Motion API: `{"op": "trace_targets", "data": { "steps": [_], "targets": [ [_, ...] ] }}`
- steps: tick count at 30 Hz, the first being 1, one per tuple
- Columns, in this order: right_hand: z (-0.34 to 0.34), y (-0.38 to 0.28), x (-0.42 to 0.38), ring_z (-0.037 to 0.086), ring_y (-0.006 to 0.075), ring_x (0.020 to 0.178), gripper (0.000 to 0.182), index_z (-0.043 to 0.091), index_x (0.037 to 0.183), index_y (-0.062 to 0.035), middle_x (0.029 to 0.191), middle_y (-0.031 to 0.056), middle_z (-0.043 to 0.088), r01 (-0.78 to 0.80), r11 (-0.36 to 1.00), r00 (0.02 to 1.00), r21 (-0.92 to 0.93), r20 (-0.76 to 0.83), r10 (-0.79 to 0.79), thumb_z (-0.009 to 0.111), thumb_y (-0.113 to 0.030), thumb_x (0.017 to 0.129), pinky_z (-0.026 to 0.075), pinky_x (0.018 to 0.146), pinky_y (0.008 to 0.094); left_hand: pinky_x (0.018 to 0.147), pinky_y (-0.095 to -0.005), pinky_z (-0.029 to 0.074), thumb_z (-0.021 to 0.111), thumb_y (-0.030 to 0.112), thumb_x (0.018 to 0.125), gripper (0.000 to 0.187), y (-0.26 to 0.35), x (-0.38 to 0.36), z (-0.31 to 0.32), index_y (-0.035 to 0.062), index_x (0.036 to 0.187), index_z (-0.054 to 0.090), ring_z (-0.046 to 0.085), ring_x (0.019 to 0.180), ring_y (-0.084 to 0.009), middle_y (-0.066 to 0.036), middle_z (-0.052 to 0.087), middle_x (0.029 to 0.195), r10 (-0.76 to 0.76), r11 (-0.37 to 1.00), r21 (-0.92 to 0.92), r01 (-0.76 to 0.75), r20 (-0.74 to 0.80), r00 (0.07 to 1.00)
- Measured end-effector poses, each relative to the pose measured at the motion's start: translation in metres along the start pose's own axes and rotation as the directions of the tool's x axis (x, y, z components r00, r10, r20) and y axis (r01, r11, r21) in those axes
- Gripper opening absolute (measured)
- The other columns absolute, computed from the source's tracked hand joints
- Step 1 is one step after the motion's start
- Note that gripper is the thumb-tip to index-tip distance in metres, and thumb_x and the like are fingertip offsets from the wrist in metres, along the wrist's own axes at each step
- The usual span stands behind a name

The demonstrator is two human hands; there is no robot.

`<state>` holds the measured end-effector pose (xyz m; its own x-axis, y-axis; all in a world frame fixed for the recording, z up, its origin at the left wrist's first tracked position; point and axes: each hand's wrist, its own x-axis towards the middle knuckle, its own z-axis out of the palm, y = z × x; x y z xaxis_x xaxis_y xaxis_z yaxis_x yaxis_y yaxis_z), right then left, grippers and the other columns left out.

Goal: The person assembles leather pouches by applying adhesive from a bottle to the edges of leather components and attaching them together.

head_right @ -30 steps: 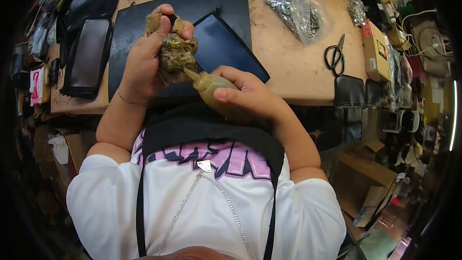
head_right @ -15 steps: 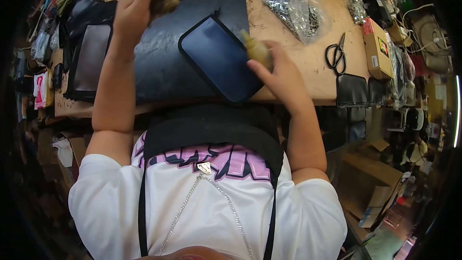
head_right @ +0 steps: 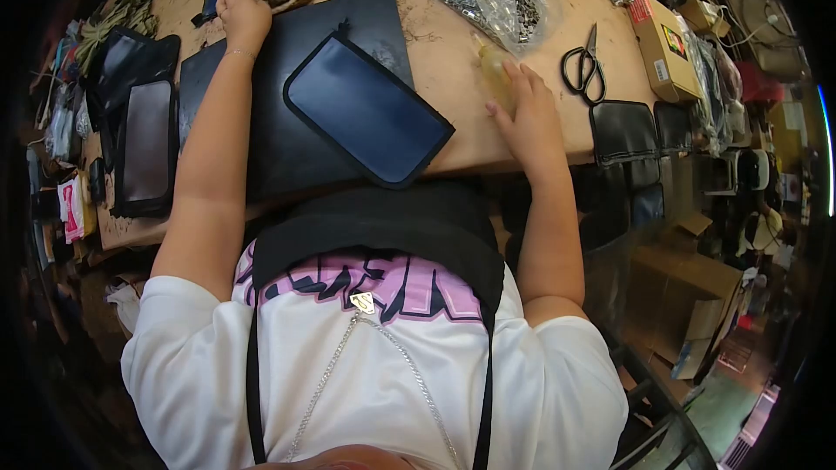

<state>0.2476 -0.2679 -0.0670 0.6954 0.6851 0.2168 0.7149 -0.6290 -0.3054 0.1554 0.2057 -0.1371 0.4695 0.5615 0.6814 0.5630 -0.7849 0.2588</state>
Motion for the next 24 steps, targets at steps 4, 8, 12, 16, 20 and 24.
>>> {"op": "trace_targets", "data": {
  "steps": [4, 8, 12, 16, 20, 24],
  "targets": [
    [0.003, -0.002, 0.003, 0.049, 0.0395, 0.124, 0.069, 0.043, 0.143, -0.0074, 0.135, 0.0216, 0.051, -0.028, 0.993, 0.999, 0.117, 0.017, 0.027, 0.074, -0.021, 0.082, 0.042, 0.103, 0.0438, 0.107, -0.0404, 0.037, 0.049, 0.026, 0.102, 0.033, 0.079, 0.004, -0.072, 0.0127, 0.129, 0.063, 0.054, 0.122, -0.0226, -0.010, 0.062, 0.130, 0.062, 0.536, -0.777, 0.329, 0.425, 0.903],
    [0.022, 0.016, 0.010, 0.049, 0.0399, 0.125, 0.073, 0.041, 0.144, -0.0066, 0.136, 0.0218, 0.049, -0.002, 0.999, 1.000, 0.041, 0.008, 0.001, 0.075, -0.021, 0.081, 0.043, 0.102, 0.0442, 0.109, -0.0358, 0.037, 0.017, 0.069, 0.099, 0.087, 0.181, -0.028, -0.239, 0.0005, 0.136, 0.055, 0.054, 0.122, -0.0230, -0.013, 0.059, 0.135, 0.694, 0.117, -0.801, 0.587, 0.489, 0.528],
    [0.011, -0.016, 0.014, 0.049, 0.0400, 0.125, 0.077, 0.038, 0.145, -0.0063, 0.137, 0.0220, 0.048, -0.106, 0.994, 0.993, 0.029, 0.057, 0.104, 0.077, -0.021, 0.080, 0.044, 0.102, 0.0441, 0.110, -0.0413, 0.034, 0.029, 0.056, 0.097, 0.069, 0.205, -0.067, -0.309, 0.0017, 0.127, 0.058, 0.055, 0.122, -0.0264, -0.012, 0.061, 0.132, 0.900, -0.129, -0.719, 0.683, 0.205, 0.385],
    [0.015, -0.022, 0.010, 0.048, 0.0411, 0.126, 0.077, 0.038, 0.145, -0.0080, 0.141, 0.0219, 0.045, -0.041, 0.999, 0.999, 0.012, 0.015, 0.041, 0.077, -0.022, 0.080, 0.043, 0.104, 0.0448, 0.112, -0.0467, 0.032, 0.040, 0.043, 0.094, 0.052, 0.206, -0.080, -0.329, 0.0029, 0.119, 0.062, 0.057, 0.121, -0.0298, -0.010, 0.063, 0.129, 0.896, -0.282, -0.778, 0.562, -0.004, 0.444],
    [0.018, -0.017, 0.004, 0.047, 0.0417, 0.128, 0.073, 0.042, 0.143, -0.0102, 0.143, 0.0190, 0.044, -0.001, 1.000, 1.000, 0.006, -0.013, 0.001, 0.076, -0.024, 0.080, 0.040, 0.107, 0.0472, 0.114, -0.0521, 0.030, 0.052, 0.030, 0.092, 0.034, 0.197, -0.074, -0.333, 0.0042, 0.110, 0.065, 0.059, 0.120, -0.0332, -0.009, 0.065, 0.127, 0.846, -0.391, -0.837, 0.384, -0.161, 0.508],
    [0.009, -0.041, -0.003, 0.047, 0.0390, 0.128, 0.059, 0.053, 0.133, -0.0103, 0.137, 0.0143, 0.051, 0.138, 0.942, 0.968, -0.306, -0.161, -0.194, 0.076, -0.026, 0.081, 0.036, 0.109, 0.0512, 0.115, -0.0575, 0.028, 0.063, 0.017, 0.089, 0.017, 0.187, -0.065, -0.342, 0.0054, 0.101, 0.069, 0.060, 0.120, -0.0365, -0.007, 0.067, 0.124, 0.767, -0.324, -0.943, 0.077, -0.214, 0.605]
  ]
}}
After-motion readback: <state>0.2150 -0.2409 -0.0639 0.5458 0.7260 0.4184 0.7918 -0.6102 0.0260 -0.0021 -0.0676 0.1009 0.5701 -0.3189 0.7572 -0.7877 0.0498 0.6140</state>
